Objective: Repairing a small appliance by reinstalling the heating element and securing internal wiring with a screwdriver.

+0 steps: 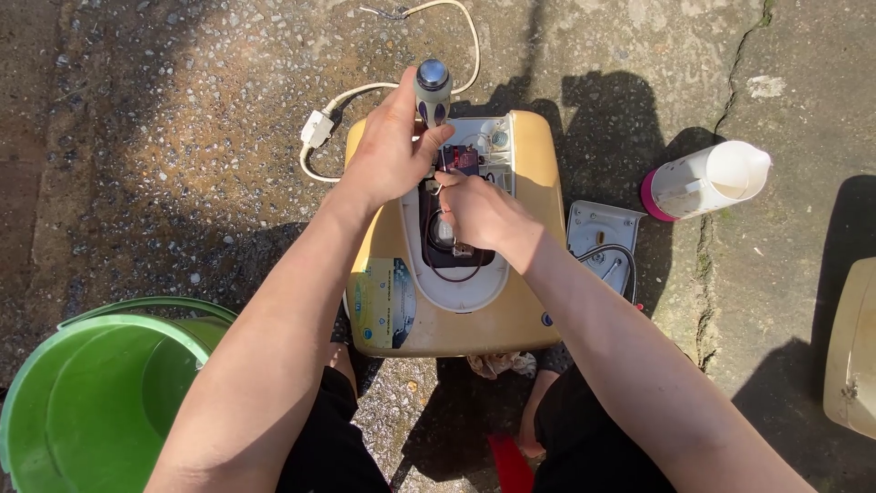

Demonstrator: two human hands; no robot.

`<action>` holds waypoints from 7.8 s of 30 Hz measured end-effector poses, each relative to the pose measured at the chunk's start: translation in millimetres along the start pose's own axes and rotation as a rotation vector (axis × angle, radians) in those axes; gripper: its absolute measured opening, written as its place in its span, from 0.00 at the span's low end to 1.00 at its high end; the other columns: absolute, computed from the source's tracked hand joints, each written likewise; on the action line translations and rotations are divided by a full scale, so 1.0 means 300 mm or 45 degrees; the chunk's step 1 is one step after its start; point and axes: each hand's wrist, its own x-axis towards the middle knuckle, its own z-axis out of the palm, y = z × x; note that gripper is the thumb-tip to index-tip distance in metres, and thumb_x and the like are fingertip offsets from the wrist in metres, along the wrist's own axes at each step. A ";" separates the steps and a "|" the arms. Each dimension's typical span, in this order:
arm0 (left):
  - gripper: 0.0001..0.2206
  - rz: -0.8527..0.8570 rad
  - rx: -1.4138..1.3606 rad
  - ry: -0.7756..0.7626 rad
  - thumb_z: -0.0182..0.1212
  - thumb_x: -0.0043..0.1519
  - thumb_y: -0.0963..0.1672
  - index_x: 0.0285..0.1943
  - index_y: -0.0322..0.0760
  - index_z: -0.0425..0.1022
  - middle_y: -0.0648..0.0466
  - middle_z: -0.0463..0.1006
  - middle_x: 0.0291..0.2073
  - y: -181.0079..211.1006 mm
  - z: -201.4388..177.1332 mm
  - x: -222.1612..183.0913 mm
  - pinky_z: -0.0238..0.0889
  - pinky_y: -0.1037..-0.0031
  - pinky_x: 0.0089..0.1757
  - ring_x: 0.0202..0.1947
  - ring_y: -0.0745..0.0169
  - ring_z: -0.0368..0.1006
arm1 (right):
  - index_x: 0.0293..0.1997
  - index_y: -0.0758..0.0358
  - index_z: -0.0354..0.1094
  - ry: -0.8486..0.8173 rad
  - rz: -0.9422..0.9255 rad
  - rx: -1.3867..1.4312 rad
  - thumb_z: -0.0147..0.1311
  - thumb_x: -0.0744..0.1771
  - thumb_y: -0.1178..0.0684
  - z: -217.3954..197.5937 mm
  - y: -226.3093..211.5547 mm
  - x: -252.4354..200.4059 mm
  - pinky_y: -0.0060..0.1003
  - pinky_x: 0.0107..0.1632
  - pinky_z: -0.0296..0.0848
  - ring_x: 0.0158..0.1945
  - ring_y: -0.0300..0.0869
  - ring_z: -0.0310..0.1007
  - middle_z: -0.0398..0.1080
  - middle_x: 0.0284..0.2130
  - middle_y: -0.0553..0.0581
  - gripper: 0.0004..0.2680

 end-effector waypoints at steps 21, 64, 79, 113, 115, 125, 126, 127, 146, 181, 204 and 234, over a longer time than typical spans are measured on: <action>0.19 -0.045 0.077 0.000 0.60 0.67 0.45 0.62 0.43 0.56 0.45 0.71 0.43 0.001 0.014 0.014 0.62 0.60 0.38 0.40 0.45 0.67 | 0.24 0.58 0.58 -0.050 0.093 0.050 0.41 0.66 0.58 -0.042 -0.036 -0.027 0.54 0.35 0.69 0.38 0.60 0.74 0.55 0.74 0.49 0.08; 0.19 -0.059 -0.002 0.152 0.62 0.67 0.44 0.56 0.41 0.53 0.48 0.73 0.35 -0.022 -0.002 0.001 0.62 0.63 0.34 0.27 0.54 0.68 | 0.35 0.66 0.72 0.193 -0.143 -0.479 0.42 0.63 0.63 0.117 -0.026 0.033 0.53 0.59 0.60 0.72 0.63 0.49 0.50 0.73 0.75 0.08; 0.21 -0.017 0.092 0.071 0.60 0.67 0.43 0.63 0.38 0.53 0.40 0.72 0.45 0.009 0.035 0.014 0.59 0.57 0.37 0.38 0.39 0.67 | 0.26 0.65 0.67 0.283 -0.209 -0.450 0.46 0.57 0.65 0.130 -0.001 0.046 0.50 0.47 0.62 0.58 0.60 0.57 0.66 0.54 0.69 0.05; 0.14 0.294 -0.168 0.286 0.66 0.61 0.37 0.50 0.48 0.71 0.63 0.75 0.43 0.072 -0.099 0.001 0.57 0.80 0.34 0.29 0.71 0.59 | 0.35 0.53 0.81 0.526 0.017 0.501 0.62 0.65 0.49 -0.053 0.172 0.038 0.34 0.47 0.71 0.38 0.38 0.79 0.82 0.33 0.47 0.04; 0.15 0.280 -0.190 0.241 0.62 0.62 0.37 0.54 0.48 0.69 0.63 0.73 0.45 0.068 -0.105 -0.006 0.60 0.81 0.37 0.32 0.72 0.62 | 0.34 0.53 0.82 0.694 0.037 0.548 0.62 0.64 0.50 -0.045 0.224 0.049 0.32 0.43 0.72 0.34 0.35 0.78 0.82 0.31 0.47 0.04; 0.16 0.258 0.217 0.372 0.72 0.62 0.46 0.56 0.52 0.73 0.53 0.68 0.35 0.071 -0.090 0.020 0.66 0.67 0.40 0.32 0.58 0.70 | 0.41 0.56 0.80 0.881 0.071 0.552 0.68 0.64 0.53 -0.004 0.390 0.108 0.29 0.41 0.77 0.34 0.35 0.80 0.81 0.33 0.52 0.05; 0.17 0.341 0.229 0.339 0.70 0.63 0.41 0.60 0.48 0.73 0.50 0.72 0.35 0.074 -0.090 0.023 0.65 0.67 0.40 0.35 0.53 0.70 | 0.40 0.57 0.79 0.842 0.107 0.568 0.70 0.64 0.52 -0.005 0.392 0.108 0.29 0.42 0.78 0.35 0.36 0.82 0.81 0.34 0.53 0.06; 0.17 0.340 0.227 0.339 0.70 0.63 0.41 0.60 0.48 0.73 0.50 0.72 0.35 0.082 -0.094 0.014 0.65 0.67 0.40 0.35 0.53 0.70 | 0.40 0.57 0.79 0.840 0.109 0.567 0.70 0.64 0.52 0.013 0.410 0.119 0.29 0.42 0.78 0.35 0.36 0.82 0.81 0.34 0.53 0.06; 0.18 0.272 0.290 0.305 0.62 0.64 0.39 0.64 0.43 0.71 0.44 0.80 0.51 0.046 -0.132 0.015 0.67 0.59 0.47 0.46 0.42 0.77 | 0.34 0.59 0.82 0.823 0.043 0.349 0.62 0.61 0.63 0.054 0.387 0.207 0.31 0.43 0.80 0.38 0.38 0.81 0.81 0.32 0.53 0.05; 0.11 0.123 0.192 0.260 0.58 0.67 0.42 0.57 0.47 0.70 0.47 0.76 0.43 0.040 -0.155 -0.031 0.64 0.59 0.45 0.41 0.45 0.75 | 0.32 0.52 0.75 0.702 0.348 0.149 0.42 0.59 0.67 0.039 0.292 0.191 0.54 0.40 0.76 0.33 0.61 0.79 0.76 0.30 0.53 0.14; 0.18 0.026 0.050 0.295 0.68 0.59 0.39 0.51 0.49 0.64 0.54 0.78 0.32 0.148 -0.087 0.007 0.63 0.66 0.37 0.29 0.52 0.68 | 0.37 0.59 0.62 0.853 0.186 0.246 0.58 0.63 0.66 0.033 0.298 0.167 0.43 0.39 0.77 0.34 0.48 0.79 0.78 0.29 0.53 0.09; 0.20 0.408 0.373 0.270 0.61 0.68 0.52 0.66 0.41 0.75 0.46 0.76 0.62 0.133 -0.015 0.012 0.63 0.59 0.56 0.55 0.39 0.70 | 0.41 0.63 0.66 1.157 -0.215 0.475 0.49 0.64 0.55 -0.118 0.047 0.087 0.49 0.37 0.68 0.34 0.68 0.73 0.76 0.28 0.64 0.06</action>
